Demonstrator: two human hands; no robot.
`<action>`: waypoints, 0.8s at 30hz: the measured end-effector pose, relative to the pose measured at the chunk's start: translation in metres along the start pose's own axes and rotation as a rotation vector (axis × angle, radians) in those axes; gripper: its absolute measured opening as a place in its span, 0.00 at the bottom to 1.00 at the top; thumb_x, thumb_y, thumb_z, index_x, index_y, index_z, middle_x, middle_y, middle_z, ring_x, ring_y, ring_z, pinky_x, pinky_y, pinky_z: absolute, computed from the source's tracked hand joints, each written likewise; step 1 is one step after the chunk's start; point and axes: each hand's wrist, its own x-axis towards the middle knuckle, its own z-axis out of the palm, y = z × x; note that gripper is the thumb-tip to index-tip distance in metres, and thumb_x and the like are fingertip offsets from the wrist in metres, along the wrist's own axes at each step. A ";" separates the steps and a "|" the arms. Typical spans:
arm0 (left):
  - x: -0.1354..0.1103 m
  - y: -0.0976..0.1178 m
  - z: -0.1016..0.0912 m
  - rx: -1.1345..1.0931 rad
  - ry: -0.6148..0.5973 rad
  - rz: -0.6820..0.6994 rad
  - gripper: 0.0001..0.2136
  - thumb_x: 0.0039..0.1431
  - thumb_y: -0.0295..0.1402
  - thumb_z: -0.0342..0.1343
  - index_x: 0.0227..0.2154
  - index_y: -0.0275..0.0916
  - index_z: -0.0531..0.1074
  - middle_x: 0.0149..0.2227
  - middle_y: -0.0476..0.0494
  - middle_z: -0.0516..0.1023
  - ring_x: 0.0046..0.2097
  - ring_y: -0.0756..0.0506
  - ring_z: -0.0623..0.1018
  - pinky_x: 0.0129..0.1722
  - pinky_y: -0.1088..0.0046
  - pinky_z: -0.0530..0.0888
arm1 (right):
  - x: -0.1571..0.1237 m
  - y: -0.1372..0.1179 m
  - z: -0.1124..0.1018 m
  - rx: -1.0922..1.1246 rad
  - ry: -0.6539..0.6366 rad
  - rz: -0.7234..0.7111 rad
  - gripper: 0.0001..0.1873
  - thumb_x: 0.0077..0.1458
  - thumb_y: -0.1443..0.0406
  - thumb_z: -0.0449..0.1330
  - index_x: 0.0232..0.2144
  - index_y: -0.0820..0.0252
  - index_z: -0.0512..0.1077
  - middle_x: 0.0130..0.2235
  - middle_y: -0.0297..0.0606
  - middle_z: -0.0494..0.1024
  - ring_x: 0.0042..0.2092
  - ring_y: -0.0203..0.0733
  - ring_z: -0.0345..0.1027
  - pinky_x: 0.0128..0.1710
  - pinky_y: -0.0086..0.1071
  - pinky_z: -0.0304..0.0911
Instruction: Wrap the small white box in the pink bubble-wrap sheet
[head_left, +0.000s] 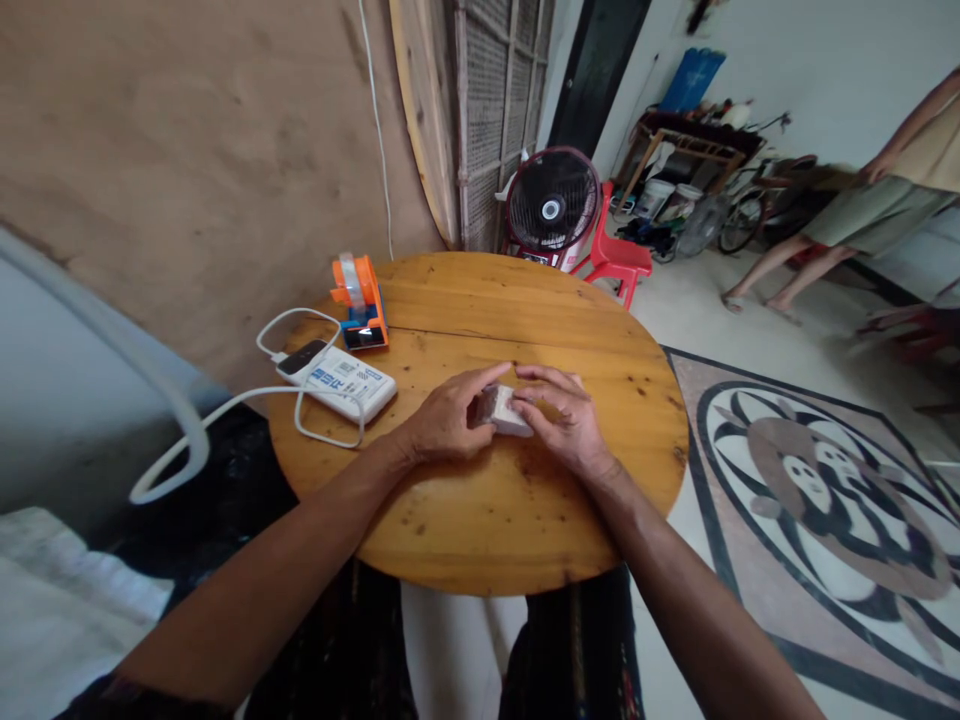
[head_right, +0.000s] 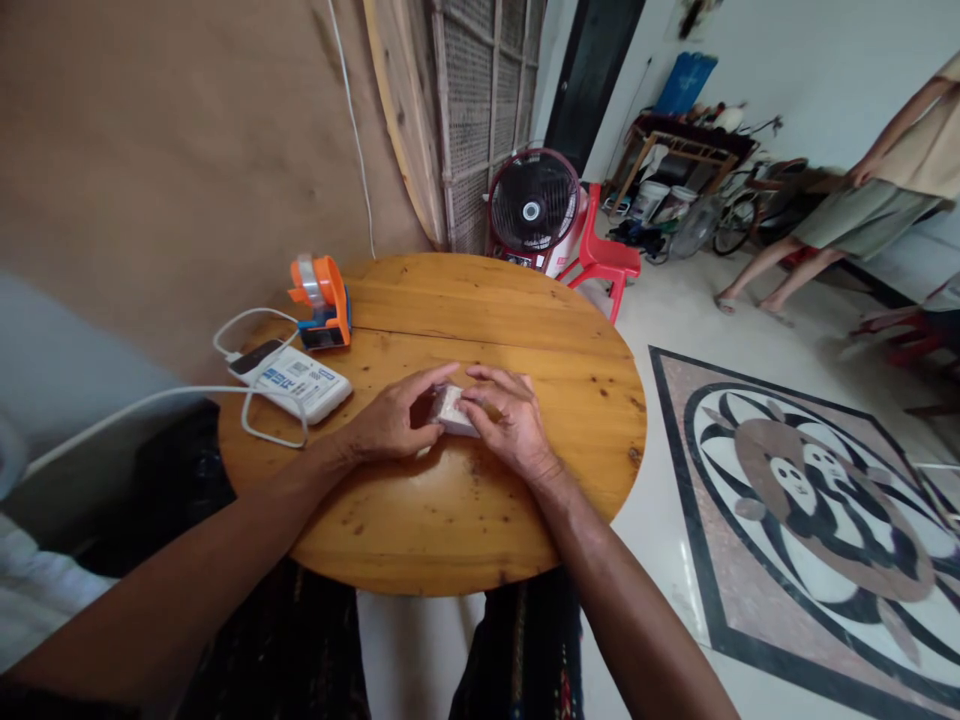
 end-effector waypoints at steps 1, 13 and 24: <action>0.000 0.000 0.000 0.003 0.004 0.014 0.35 0.46 0.26 0.54 0.61 0.37 0.58 0.57 0.38 0.70 0.55 0.41 0.73 0.56 0.62 0.70 | 0.000 0.000 0.000 -0.012 0.004 -0.015 0.05 0.57 0.62 0.60 0.34 0.52 0.76 0.49 0.39 0.77 0.49 0.47 0.71 0.51 0.45 0.61; 0.000 0.002 -0.004 -0.070 -0.070 -0.054 0.38 0.48 0.32 0.58 0.64 0.41 0.53 0.59 0.38 0.67 0.56 0.39 0.71 0.56 0.59 0.68 | 0.000 0.002 0.002 0.079 0.051 0.094 0.05 0.59 0.60 0.58 0.33 0.53 0.71 0.47 0.38 0.78 0.49 0.46 0.71 0.52 0.45 0.61; 0.002 0.000 -0.004 -0.071 -0.104 -0.170 0.38 0.52 0.44 0.59 0.63 0.36 0.55 0.54 0.33 0.72 0.54 0.36 0.72 0.55 0.53 0.67 | 0.002 -0.002 -0.001 0.342 0.065 0.217 0.08 0.60 0.58 0.57 0.32 0.54 0.71 0.46 0.38 0.77 0.49 0.44 0.71 0.53 0.40 0.64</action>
